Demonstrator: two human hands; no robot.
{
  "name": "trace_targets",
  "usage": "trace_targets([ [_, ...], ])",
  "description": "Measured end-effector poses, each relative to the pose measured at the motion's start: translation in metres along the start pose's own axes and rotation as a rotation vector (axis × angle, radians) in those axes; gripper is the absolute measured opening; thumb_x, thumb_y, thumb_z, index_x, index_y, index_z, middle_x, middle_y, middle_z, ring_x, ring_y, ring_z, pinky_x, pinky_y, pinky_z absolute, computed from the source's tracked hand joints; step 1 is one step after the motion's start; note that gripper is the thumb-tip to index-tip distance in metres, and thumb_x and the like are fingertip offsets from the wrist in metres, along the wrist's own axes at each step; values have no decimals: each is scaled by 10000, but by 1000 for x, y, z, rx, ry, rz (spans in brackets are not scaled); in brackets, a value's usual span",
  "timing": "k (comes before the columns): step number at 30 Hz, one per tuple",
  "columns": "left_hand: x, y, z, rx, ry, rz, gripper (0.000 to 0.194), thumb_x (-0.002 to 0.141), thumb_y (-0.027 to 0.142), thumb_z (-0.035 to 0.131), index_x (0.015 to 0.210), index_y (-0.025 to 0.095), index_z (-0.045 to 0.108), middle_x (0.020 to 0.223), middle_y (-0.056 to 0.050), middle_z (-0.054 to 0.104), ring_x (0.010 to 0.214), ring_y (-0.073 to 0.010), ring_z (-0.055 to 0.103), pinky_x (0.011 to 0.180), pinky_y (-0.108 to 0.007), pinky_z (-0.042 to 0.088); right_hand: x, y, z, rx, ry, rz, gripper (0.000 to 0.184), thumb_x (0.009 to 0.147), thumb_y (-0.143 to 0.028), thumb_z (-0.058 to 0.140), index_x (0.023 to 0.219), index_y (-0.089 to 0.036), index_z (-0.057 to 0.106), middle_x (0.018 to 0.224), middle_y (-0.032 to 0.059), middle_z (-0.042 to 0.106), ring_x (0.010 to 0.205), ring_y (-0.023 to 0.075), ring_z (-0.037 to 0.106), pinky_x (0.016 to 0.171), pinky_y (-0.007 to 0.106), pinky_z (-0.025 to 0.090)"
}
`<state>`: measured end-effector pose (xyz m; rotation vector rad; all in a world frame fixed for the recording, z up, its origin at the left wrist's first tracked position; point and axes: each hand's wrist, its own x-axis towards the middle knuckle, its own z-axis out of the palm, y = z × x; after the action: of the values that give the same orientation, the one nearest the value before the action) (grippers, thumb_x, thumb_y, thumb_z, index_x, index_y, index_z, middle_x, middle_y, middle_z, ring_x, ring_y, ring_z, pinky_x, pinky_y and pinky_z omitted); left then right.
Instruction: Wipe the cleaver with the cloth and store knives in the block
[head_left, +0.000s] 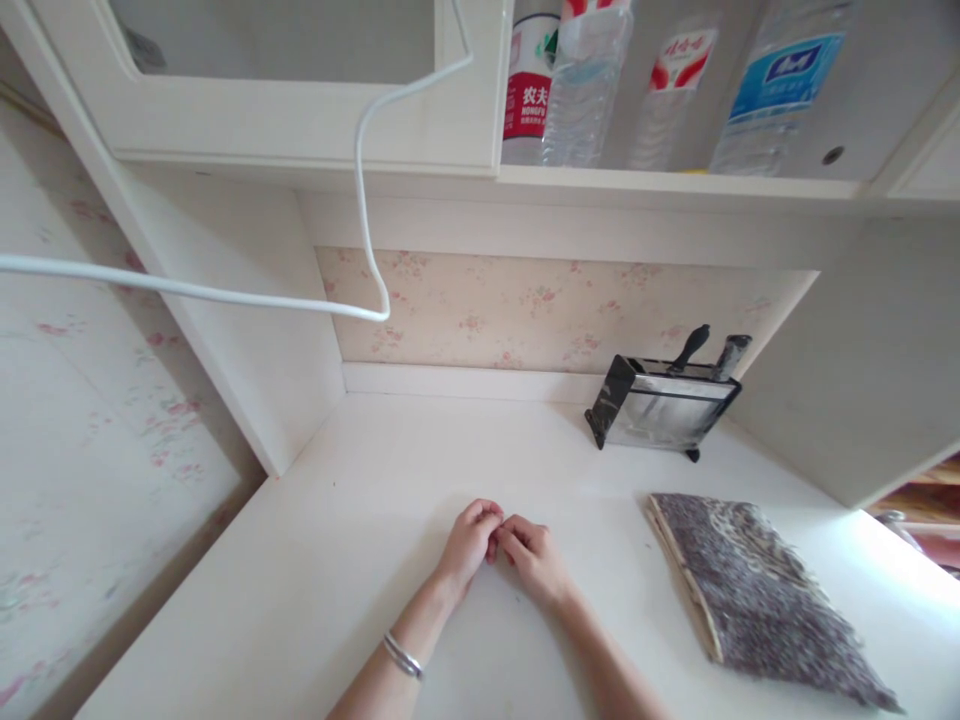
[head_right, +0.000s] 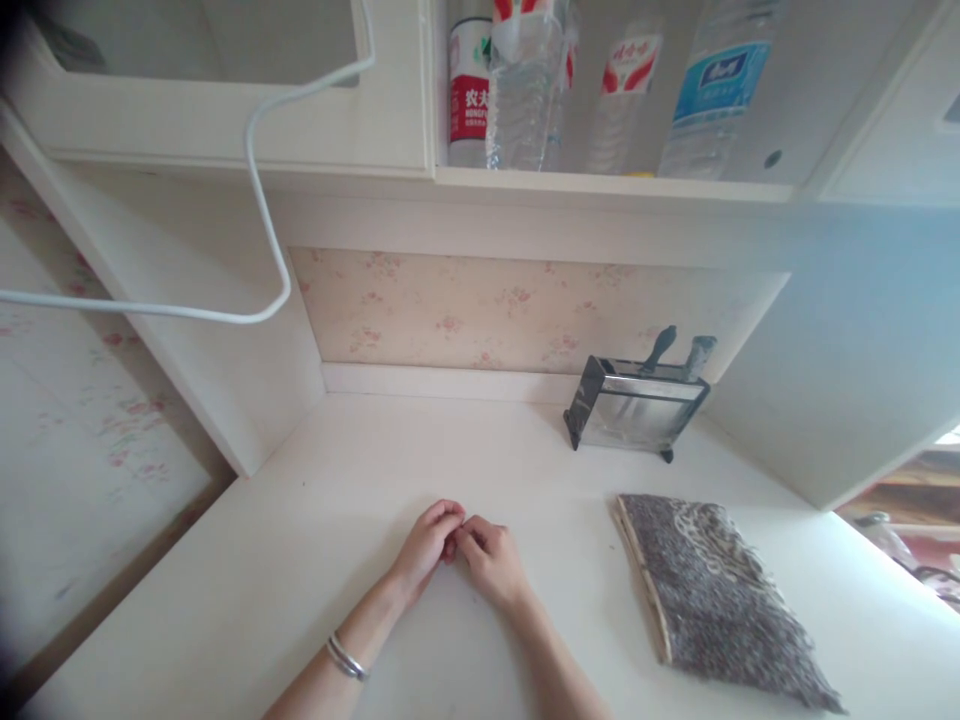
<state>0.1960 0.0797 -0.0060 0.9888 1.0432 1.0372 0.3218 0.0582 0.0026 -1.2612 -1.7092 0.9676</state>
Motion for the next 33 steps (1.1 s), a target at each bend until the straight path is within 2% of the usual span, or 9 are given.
trace_targets([
  [12, -1, 3, 1, 9, -13, 7, 90, 713, 228, 502, 774, 179, 547, 568, 57, 474, 433, -73, 411, 413, -213, 294, 1, 4, 2, -8, -13, 4, 303, 883, -274, 456, 655, -167, 625, 586, -16, 570, 555, 107, 470, 557, 216, 326],
  [20, 0, 2, 0, -74, 38, -14, 98, 631, 156, 421, 703, 219, 436, 488, 89, 381, 369, -74, 346, 367, -219, 231, 1, 8, 6, -80, -14, 22, 381, 908, -401, 462, 664, -171, 643, 609, -5, 598, 566, 115, 481, 553, 222, 325],
  [33, 3, -1, 0, -53, 50, -16, 85, 678, 203, 495, 712, 223, 420, 483, 97, 388, 374, -70, 355, 383, -219, 235, 1, 9, 9, -91, -21, -11, 412, 929, -429, 422, 661, -180, 611, 636, 6, 625, 602, 137, 541, 596, 230, 368],
])
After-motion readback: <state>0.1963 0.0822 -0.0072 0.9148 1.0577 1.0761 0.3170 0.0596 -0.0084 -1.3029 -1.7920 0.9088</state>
